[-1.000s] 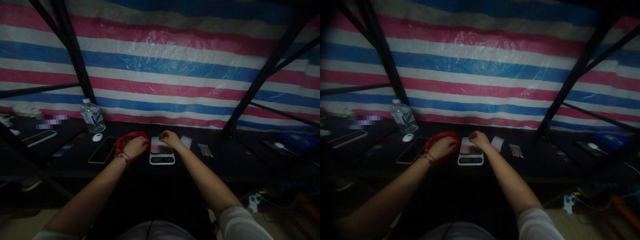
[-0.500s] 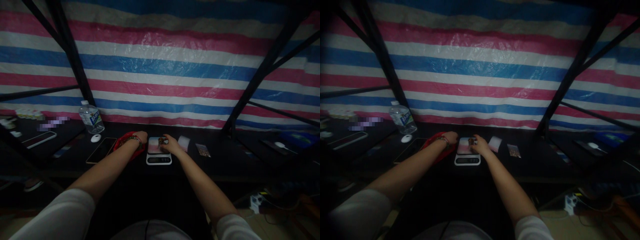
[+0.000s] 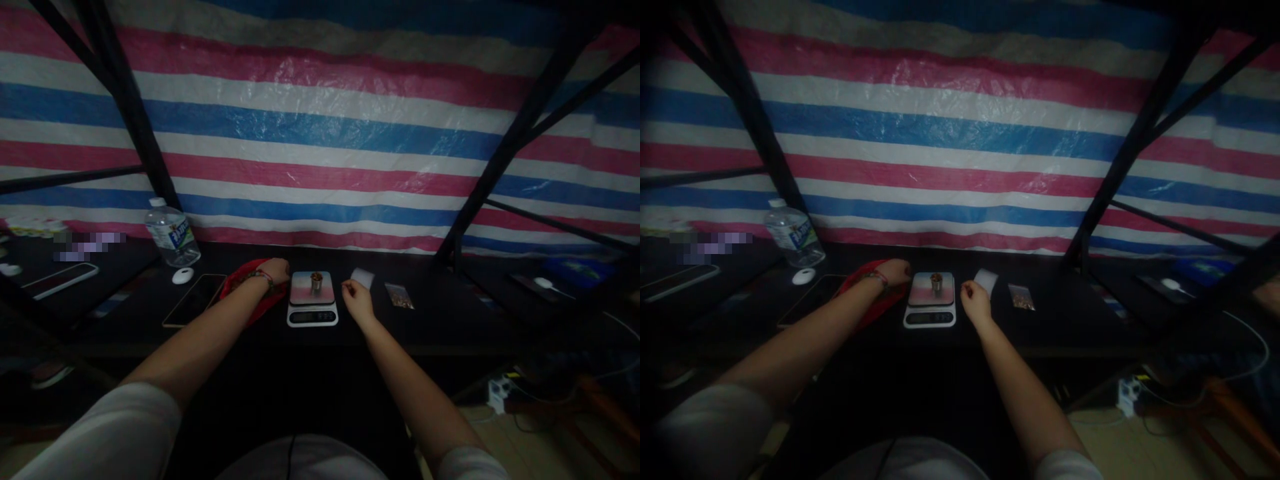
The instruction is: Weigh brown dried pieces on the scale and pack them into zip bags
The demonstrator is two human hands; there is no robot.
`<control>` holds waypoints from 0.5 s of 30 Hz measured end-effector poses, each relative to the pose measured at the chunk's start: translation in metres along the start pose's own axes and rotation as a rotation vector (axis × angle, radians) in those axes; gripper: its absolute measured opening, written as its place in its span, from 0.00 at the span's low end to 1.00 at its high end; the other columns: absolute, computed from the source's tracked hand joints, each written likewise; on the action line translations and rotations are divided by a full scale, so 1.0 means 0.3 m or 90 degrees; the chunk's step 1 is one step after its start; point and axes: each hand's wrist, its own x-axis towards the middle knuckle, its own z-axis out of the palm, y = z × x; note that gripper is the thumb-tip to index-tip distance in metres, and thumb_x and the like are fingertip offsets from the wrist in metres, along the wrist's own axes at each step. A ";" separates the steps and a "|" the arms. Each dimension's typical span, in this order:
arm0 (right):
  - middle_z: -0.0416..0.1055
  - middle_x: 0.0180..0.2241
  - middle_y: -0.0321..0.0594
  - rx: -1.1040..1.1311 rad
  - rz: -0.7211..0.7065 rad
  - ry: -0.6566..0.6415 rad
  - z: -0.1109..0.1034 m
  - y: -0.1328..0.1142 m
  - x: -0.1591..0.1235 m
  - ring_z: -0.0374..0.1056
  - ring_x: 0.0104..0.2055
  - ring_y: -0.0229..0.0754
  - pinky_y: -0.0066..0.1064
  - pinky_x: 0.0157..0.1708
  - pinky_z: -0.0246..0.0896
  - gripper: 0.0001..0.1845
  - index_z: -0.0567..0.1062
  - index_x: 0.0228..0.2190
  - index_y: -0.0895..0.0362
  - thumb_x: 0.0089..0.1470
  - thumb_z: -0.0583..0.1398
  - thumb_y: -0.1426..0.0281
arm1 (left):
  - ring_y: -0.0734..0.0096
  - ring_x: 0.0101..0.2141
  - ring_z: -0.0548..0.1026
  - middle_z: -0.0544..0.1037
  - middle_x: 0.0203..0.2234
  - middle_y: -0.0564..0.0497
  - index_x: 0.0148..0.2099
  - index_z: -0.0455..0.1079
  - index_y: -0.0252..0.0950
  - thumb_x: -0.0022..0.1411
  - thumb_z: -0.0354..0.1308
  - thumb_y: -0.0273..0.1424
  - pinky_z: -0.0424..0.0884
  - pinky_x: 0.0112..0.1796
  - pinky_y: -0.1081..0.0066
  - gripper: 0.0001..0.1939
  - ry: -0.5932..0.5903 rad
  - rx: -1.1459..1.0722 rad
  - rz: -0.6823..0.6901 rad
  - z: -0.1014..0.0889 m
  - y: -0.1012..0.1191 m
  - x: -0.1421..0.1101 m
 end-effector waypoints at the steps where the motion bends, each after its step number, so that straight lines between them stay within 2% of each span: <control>1: 0.73 0.28 0.38 -0.004 0.006 0.000 0.002 0.001 -0.002 0.68 0.30 0.41 0.30 0.33 0.61 0.13 0.75 0.33 0.56 0.51 0.52 0.67 | 0.61 0.36 0.77 0.79 0.36 0.42 0.38 0.75 0.35 0.50 0.54 0.31 0.70 0.36 0.71 0.13 0.018 -0.009 0.000 -0.015 -0.012 -0.017; 5: 0.73 0.28 0.38 -0.029 0.010 0.000 0.009 0.002 -0.006 0.68 0.31 0.41 0.30 0.34 0.61 0.13 0.75 0.34 0.55 0.51 0.52 0.68 | 0.65 0.38 0.76 0.78 0.38 0.47 0.41 0.73 0.38 0.54 0.51 0.34 0.69 0.37 0.74 0.14 0.084 -0.046 0.007 -0.081 -0.078 -0.120; 6: 0.73 0.28 0.37 -0.037 0.009 -0.002 0.010 0.002 -0.006 0.69 0.31 0.41 0.30 0.34 0.61 0.13 0.75 0.34 0.55 0.51 0.52 0.68 | 0.66 0.37 0.76 0.78 0.38 0.48 0.41 0.72 0.38 0.54 0.50 0.35 0.69 0.36 0.74 0.14 0.123 -0.084 0.015 -0.094 -0.096 -0.150; 7: 0.74 0.29 0.37 -0.045 0.010 -0.005 0.010 0.003 -0.006 0.69 0.32 0.41 0.30 0.34 0.61 0.13 0.75 0.34 0.54 0.51 0.52 0.67 | 0.66 0.37 0.76 0.79 0.38 0.49 0.41 0.72 0.39 0.55 0.50 0.35 0.69 0.36 0.74 0.14 0.157 -0.109 0.012 -0.104 -0.114 -0.179; 9: 0.74 0.30 0.37 -0.057 0.012 -0.015 0.008 0.005 -0.004 0.69 0.32 0.41 0.30 0.34 0.61 0.13 0.75 0.34 0.54 0.51 0.53 0.68 | 0.66 0.36 0.76 0.79 0.36 0.49 0.40 0.72 0.38 0.53 0.51 0.34 0.68 0.35 0.73 0.13 0.174 -0.119 -0.011 -0.112 -0.145 -0.227; 12: 0.75 0.30 0.38 -0.075 0.032 -0.046 -0.002 0.013 -0.003 0.70 0.33 0.40 0.29 0.34 0.61 0.12 0.75 0.34 0.54 0.52 0.53 0.68 | 0.64 0.34 0.76 0.79 0.34 0.47 0.39 0.73 0.37 0.52 0.50 0.31 0.68 0.35 0.71 0.13 0.108 -0.074 -0.016 -0.088 -0.182 -0.262; 15: 0.75 0.30 0.38 -0.104 0.058 -0.109 -0.017 0.022 -0.010 0.70 0.32 0.40 0.28 0.33 0.60 0.10 0.76 0.33 0.54 0.51 0.55 0.68 | 0.62 0.34 0.76 0.79 0.34 0.44 0.38 0.74 0.35 0.53 0.49 0.30 0.68 0.38 0.70 0.14 0.046 -0.014 -0.020 -0.036 -0.202 -0.257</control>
